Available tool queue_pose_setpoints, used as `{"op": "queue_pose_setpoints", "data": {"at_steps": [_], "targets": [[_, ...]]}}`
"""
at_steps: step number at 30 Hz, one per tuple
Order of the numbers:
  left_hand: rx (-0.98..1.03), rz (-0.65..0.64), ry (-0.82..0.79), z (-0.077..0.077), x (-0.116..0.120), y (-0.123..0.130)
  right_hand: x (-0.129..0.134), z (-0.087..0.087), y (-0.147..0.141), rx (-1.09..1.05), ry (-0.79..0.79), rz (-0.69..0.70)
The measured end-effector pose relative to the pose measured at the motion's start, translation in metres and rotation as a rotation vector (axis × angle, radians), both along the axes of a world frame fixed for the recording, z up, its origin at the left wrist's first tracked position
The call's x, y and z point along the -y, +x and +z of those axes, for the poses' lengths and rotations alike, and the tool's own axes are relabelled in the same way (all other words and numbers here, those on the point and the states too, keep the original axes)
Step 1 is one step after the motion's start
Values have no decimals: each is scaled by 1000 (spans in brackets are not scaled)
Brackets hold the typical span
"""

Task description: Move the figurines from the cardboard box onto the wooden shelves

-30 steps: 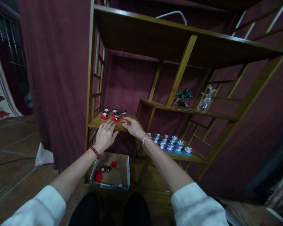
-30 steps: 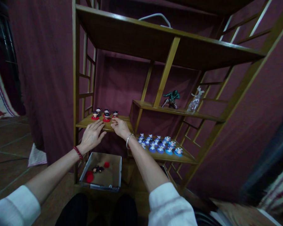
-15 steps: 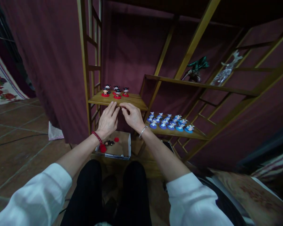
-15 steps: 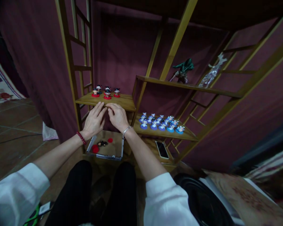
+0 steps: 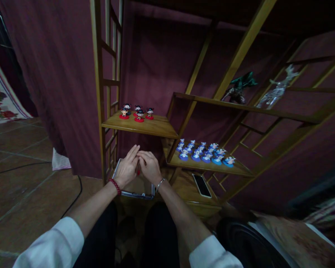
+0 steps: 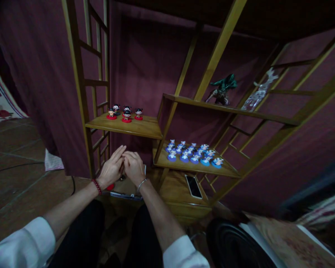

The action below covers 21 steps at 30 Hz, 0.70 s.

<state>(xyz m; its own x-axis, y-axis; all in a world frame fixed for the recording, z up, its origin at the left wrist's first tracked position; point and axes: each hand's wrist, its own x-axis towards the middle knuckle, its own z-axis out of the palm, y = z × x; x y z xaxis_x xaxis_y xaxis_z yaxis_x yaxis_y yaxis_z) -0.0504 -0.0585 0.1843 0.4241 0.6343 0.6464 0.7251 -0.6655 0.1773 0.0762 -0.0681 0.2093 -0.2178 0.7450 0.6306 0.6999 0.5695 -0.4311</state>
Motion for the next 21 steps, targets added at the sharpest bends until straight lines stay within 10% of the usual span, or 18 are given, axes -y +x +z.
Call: {"op": "queue_pose_setpoints", "data": {"at_steps": [9, 21], "targets": [[-77, 68, -329, -70, -10, 9, -16, -72, 0, -18, -240, -32], [-220, 175, -660, -127, -15, 13, -35, -149, 1, -28, -458, -41]]}}
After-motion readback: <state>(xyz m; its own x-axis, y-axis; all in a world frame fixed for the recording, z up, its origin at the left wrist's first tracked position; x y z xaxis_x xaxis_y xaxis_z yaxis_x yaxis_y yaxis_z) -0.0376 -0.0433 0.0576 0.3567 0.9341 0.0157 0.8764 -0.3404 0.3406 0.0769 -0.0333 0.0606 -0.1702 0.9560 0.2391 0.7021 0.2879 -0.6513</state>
